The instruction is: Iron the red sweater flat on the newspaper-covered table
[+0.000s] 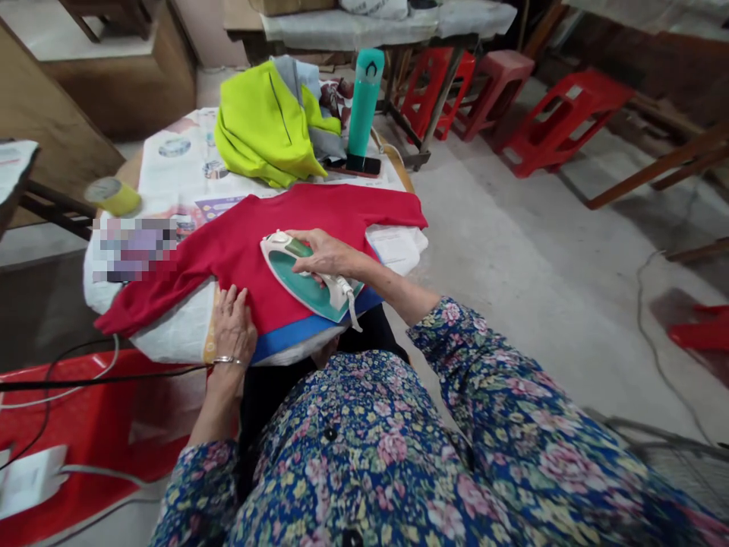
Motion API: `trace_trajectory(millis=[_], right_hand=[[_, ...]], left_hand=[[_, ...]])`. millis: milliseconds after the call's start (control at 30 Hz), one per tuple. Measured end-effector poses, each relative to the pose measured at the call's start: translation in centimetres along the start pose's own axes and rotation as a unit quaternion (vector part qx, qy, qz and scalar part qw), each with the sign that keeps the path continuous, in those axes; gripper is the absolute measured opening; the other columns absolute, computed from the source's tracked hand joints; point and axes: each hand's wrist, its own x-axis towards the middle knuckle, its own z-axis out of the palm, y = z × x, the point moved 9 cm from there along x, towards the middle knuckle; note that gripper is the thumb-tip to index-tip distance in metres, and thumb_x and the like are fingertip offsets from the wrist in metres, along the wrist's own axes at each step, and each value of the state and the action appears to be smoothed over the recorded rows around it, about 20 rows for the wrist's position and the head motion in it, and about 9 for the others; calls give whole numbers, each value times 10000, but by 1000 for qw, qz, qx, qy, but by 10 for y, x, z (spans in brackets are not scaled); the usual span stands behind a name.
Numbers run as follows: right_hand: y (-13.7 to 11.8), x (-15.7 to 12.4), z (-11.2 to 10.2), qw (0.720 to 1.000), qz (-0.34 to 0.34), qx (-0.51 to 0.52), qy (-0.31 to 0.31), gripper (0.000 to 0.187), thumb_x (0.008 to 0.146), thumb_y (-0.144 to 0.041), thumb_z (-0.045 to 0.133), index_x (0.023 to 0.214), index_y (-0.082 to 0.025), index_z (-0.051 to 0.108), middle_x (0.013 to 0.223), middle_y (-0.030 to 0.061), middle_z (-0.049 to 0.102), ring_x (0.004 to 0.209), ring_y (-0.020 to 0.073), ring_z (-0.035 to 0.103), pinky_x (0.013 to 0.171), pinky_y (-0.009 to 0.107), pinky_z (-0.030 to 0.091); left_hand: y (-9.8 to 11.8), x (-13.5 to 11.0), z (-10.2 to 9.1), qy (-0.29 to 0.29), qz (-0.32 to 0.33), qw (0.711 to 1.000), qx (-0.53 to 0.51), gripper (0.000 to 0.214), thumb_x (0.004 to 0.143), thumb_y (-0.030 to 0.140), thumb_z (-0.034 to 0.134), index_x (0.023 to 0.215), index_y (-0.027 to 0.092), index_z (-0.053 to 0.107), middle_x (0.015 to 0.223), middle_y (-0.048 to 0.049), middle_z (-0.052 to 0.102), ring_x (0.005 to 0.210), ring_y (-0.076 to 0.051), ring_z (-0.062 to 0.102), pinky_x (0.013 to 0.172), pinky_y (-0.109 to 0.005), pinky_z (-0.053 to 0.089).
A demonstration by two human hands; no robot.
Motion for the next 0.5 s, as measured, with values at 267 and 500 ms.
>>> trace_trajectory(millis=[267, 500], right_hand=[[-11, -17, 78, 992, -43, 19, -121, 755, 917, -108, 679, 1642, -180, 483, 850, -45, 640, 516, 81, 532, 450, 154, 451], [-21, -59, 104, 991, -68, -5, -116, 718, 936, -154, 699, 1632, -219, 538, 1097, 26, 761, 694, 141, 638, 623, 227, 542]], left_hand=[[-19, -41, -29, 176, -49, 978, -96, 486, 987, 183, 455, 1443, 104, 603, 1388, -213, 675, 1345, -297, 646, 1279, -542, 477], [-25, -40, -28, 232, -32, 967, -96, 472, 984, 313, 462, 1392, 135, 618, 1329, -192, 663, 1309, -332, 618, 1216, -582, 495]])
